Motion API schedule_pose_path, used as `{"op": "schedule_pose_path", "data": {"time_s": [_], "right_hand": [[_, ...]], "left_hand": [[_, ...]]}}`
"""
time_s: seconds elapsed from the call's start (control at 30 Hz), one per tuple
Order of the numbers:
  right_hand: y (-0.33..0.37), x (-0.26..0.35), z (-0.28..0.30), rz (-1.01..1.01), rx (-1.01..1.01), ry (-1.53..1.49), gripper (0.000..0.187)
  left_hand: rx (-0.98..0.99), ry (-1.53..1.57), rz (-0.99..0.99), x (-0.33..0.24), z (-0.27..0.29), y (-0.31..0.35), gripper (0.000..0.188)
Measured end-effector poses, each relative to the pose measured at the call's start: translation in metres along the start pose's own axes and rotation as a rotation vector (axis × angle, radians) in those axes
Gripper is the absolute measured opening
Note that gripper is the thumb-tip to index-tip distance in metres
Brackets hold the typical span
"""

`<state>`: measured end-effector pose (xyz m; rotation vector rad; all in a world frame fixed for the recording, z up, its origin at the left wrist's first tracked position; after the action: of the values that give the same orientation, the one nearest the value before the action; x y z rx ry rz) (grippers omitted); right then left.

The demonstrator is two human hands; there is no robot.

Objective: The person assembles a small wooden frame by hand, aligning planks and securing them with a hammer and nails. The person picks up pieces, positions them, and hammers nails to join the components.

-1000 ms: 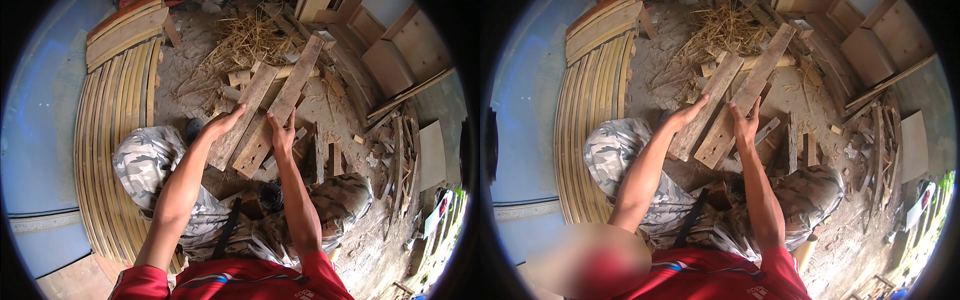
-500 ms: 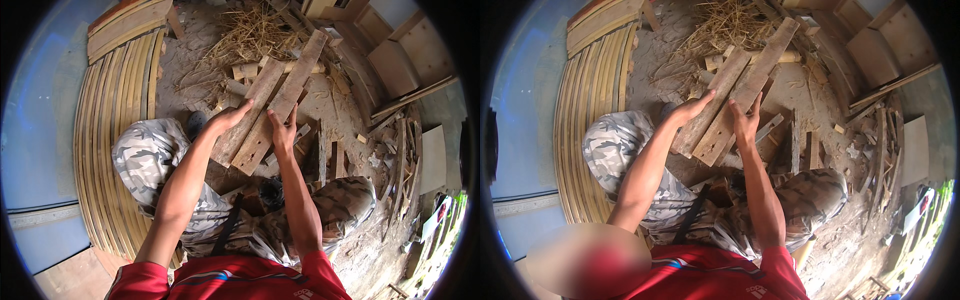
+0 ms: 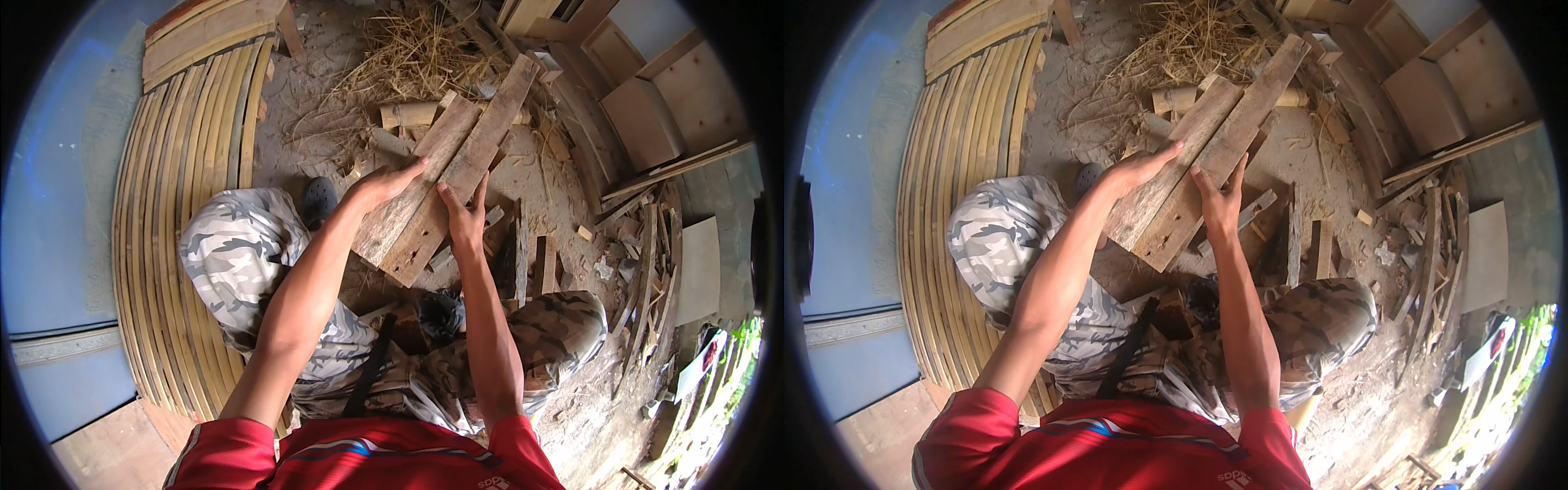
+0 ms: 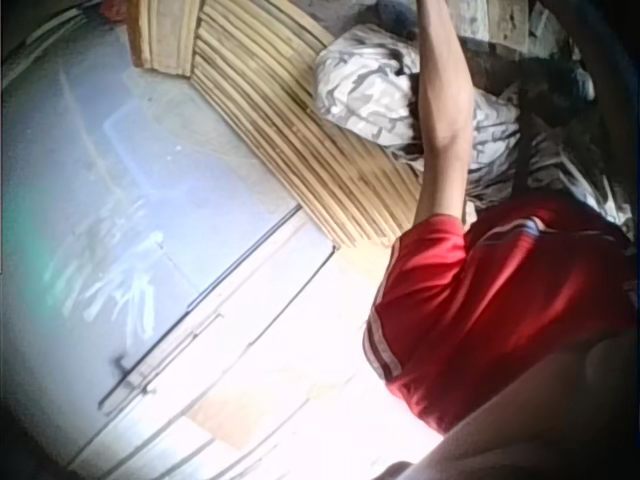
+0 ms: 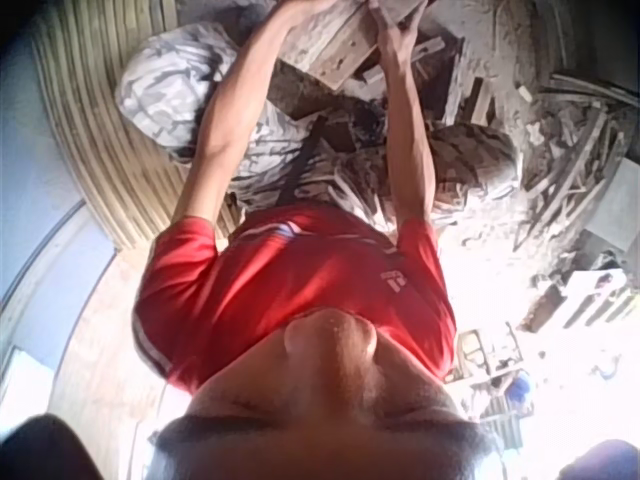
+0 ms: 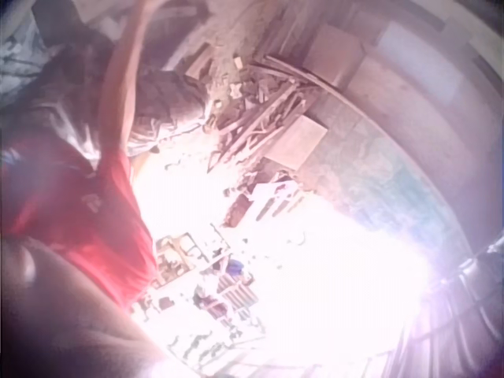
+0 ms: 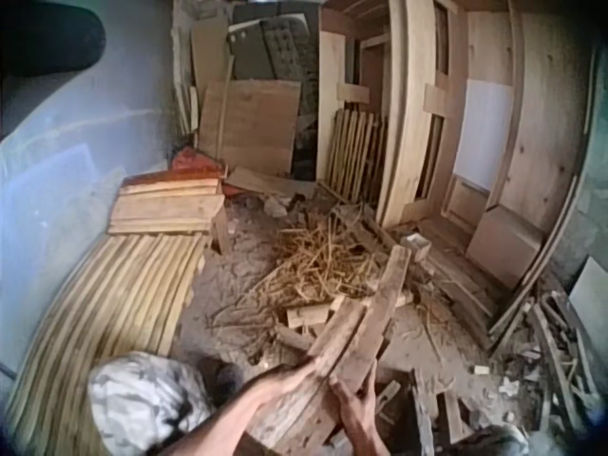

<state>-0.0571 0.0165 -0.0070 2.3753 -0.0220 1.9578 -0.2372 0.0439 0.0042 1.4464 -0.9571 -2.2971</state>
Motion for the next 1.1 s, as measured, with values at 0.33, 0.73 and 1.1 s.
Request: {"op": "schedule_pose_path", "data": {"time_s": [0.33,0.73,1.1], "right_hand": [[0.001,0.002,0.001,-0.039,0.015,-0.066,0.106],[0.013,0.005,-0.001,-0.133,0.000,-0.223,0.110],[0.017,0.009,0.002,-0.135,0.015,-0.282,0.107]], "left_hand": [[0.006,0.059,-0.045,0.006,0.000,-0.004,0.119],[0.021,0.114,-0.016,0.013,0.003,-0.003,0.089],[0.020,0.108,-0.040,0.006,-0.002,0.007,0.084]]}}
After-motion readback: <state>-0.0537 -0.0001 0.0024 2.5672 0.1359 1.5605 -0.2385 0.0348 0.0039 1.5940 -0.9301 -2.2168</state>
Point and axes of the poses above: each hand's wrist, its own y-axis away from the middle knuckle, its own z-axis out of the back of the hand, x = y × z, the point moved 1 cm from there along -y, towards the middle knuckle, and after that the axes turned 9 degrees about z, right-handed, at the moved point
